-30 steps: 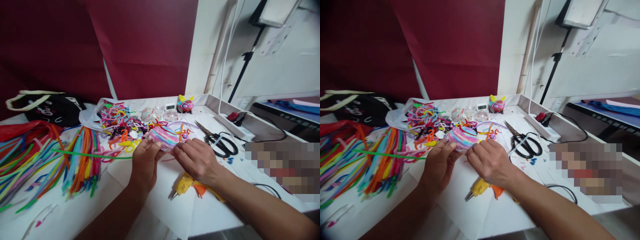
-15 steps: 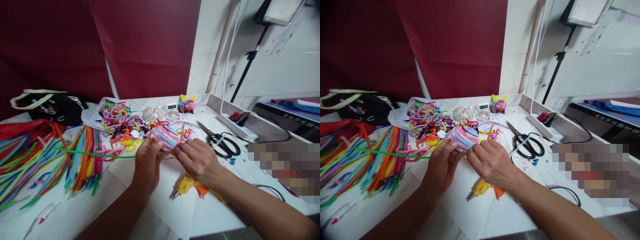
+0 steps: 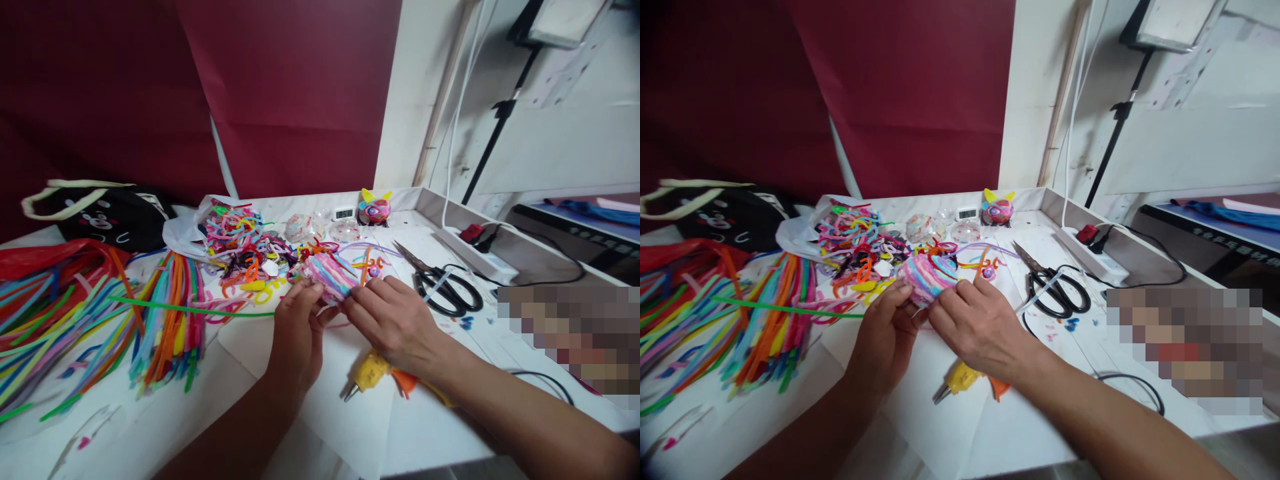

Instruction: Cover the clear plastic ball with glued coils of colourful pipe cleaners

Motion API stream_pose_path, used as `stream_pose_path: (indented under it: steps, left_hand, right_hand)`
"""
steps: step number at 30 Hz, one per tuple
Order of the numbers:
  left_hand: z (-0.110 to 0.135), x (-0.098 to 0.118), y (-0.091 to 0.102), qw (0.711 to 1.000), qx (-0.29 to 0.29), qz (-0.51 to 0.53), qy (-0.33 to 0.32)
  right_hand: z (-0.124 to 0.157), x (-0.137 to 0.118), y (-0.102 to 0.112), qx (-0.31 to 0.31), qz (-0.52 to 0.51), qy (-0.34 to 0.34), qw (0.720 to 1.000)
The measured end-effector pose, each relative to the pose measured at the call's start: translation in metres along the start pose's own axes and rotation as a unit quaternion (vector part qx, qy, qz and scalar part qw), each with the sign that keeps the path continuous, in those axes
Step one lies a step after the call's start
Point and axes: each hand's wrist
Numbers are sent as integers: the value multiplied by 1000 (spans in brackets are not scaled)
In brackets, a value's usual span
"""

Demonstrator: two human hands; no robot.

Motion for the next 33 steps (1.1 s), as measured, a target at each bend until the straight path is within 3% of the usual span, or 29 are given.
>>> stream_pose_path:
  steps: [9,23,33]
  left_hand:
    - [2,-3,-1,999,-43,-16,-8]
    - [1,-6,-2,998,-35,-50,3]
    - [-7,-8,0,999,-10,-53,-5]
  right_hand:
    - [-2,-1,1,-1,-8,-8,1000]
    - [-3,-1,3,-3,-26,-14,1000]
    - [-7,1,3,-45,-21,-28,998]
Point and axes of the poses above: each hand's wrist, its own z-axis away from the middle knuckle, its own y-axis out of the back of the hand, x = y × z, and after that the axes turned 14 degrees about -z, right-handed
